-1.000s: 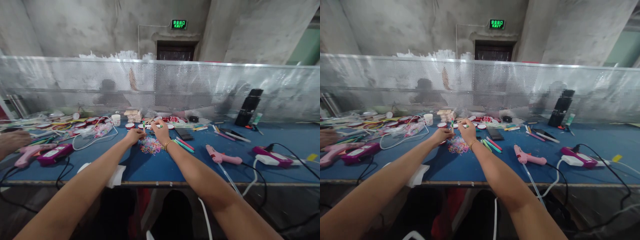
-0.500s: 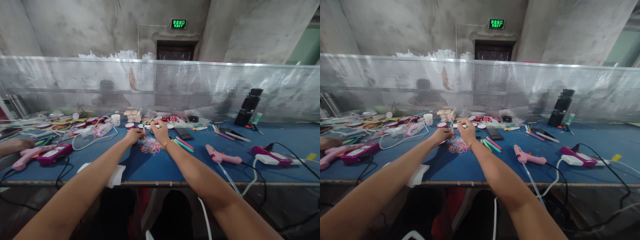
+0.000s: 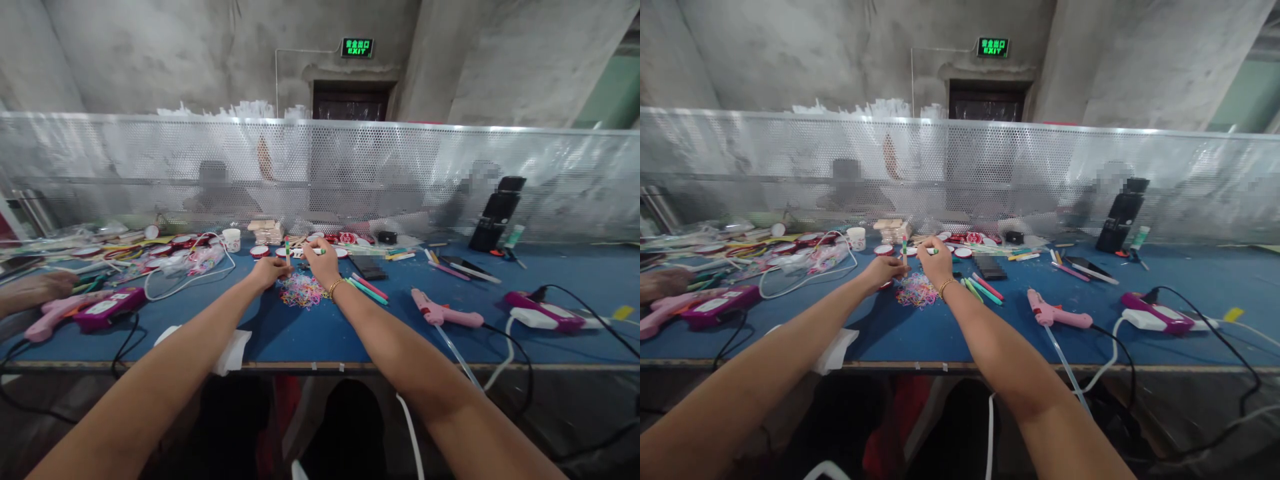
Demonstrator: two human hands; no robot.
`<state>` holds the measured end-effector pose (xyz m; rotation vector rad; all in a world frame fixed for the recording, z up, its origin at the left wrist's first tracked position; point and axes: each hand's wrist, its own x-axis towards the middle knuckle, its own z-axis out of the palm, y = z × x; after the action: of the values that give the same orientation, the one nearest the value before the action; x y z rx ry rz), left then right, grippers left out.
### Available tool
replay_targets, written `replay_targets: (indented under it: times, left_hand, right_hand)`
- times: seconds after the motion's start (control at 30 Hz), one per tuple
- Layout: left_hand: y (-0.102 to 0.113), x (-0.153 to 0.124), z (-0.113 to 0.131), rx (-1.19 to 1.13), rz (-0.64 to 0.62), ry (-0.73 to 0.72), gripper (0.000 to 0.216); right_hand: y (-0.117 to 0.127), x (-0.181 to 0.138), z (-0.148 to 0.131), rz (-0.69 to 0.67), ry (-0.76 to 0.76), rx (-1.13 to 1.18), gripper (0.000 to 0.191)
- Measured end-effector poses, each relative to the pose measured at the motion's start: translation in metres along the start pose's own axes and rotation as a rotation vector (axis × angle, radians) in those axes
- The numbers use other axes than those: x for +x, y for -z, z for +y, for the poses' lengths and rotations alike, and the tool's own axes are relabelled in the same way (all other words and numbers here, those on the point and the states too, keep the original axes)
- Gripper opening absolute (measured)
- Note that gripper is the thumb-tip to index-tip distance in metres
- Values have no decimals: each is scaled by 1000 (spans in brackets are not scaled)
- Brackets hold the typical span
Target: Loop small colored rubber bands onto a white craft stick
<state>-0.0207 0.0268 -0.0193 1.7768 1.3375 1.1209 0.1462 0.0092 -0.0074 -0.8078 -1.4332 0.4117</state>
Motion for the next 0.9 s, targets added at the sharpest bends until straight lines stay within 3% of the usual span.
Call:
replay_targets:
  times: [0.9]
  left_hand:
    - [0, 2, -5, 46, -7, 5, 39]
  right_hand:
    - [-2, 0, 2, -39, -27, -14, 18]
